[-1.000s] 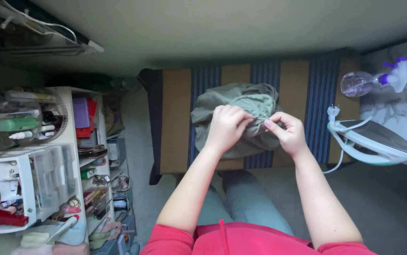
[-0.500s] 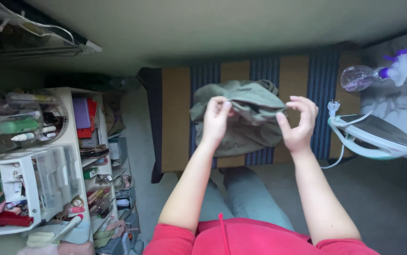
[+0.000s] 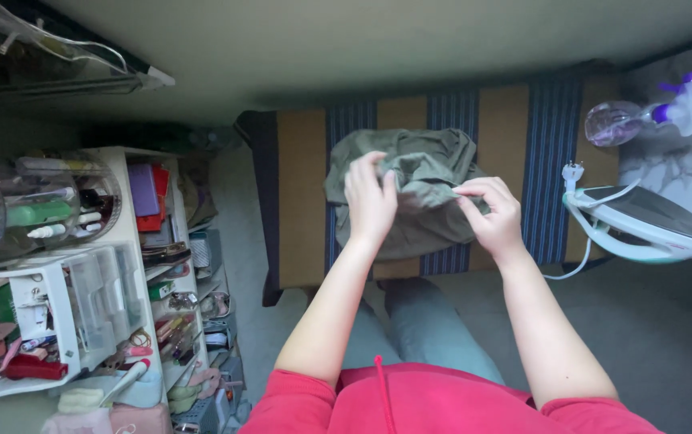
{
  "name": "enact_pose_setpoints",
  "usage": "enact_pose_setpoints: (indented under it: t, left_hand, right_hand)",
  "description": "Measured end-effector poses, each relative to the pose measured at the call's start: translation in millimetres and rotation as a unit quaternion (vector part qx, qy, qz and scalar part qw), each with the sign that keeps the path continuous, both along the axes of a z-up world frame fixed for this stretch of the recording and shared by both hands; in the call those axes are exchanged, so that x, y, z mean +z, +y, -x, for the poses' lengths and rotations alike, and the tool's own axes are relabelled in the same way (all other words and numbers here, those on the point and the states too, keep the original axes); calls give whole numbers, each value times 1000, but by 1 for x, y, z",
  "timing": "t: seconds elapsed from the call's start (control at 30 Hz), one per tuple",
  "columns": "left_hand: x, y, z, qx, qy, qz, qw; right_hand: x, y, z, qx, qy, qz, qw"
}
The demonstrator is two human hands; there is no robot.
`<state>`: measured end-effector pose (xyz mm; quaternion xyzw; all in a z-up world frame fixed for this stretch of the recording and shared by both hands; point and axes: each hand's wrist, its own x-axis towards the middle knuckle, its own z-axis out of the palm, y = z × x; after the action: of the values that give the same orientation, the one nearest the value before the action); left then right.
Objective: Folding an olive green t-shirt and then picking up a black garment to fold on an ironing board.
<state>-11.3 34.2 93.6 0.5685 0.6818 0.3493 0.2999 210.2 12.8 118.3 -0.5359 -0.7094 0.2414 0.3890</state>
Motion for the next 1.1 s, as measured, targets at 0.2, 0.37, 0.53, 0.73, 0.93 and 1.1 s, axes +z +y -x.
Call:
enact_pose_setpoints:
  t: [0.2,0.37,0.53,0.73,0.93,1.1]
  left_hand:
    - [-11,4,-5,-208,56,-41,976]
    - [-3,7,-2,-227,96,227,942]
    - [-79,-11,-18,-130,-174,395,893]
    - [-90,-18,-13,-65,-363,286,885]
    - [-123,-34,43,-42,-206,209,955]
    - [-185,-74,66,-8,-10,370,929]
  right_hand:
    - [1,-6,7,66,2,5,998]
    - [8,-14,11,108,-28,13,994]
    - [19,-21,24,161,-40,37,985]
    - [1,-19,11,1,-107,217,970]
    - [-49,-1,-75,-225,-245,54,941]
    - [-22,5,-80,-265,-159,48,950]
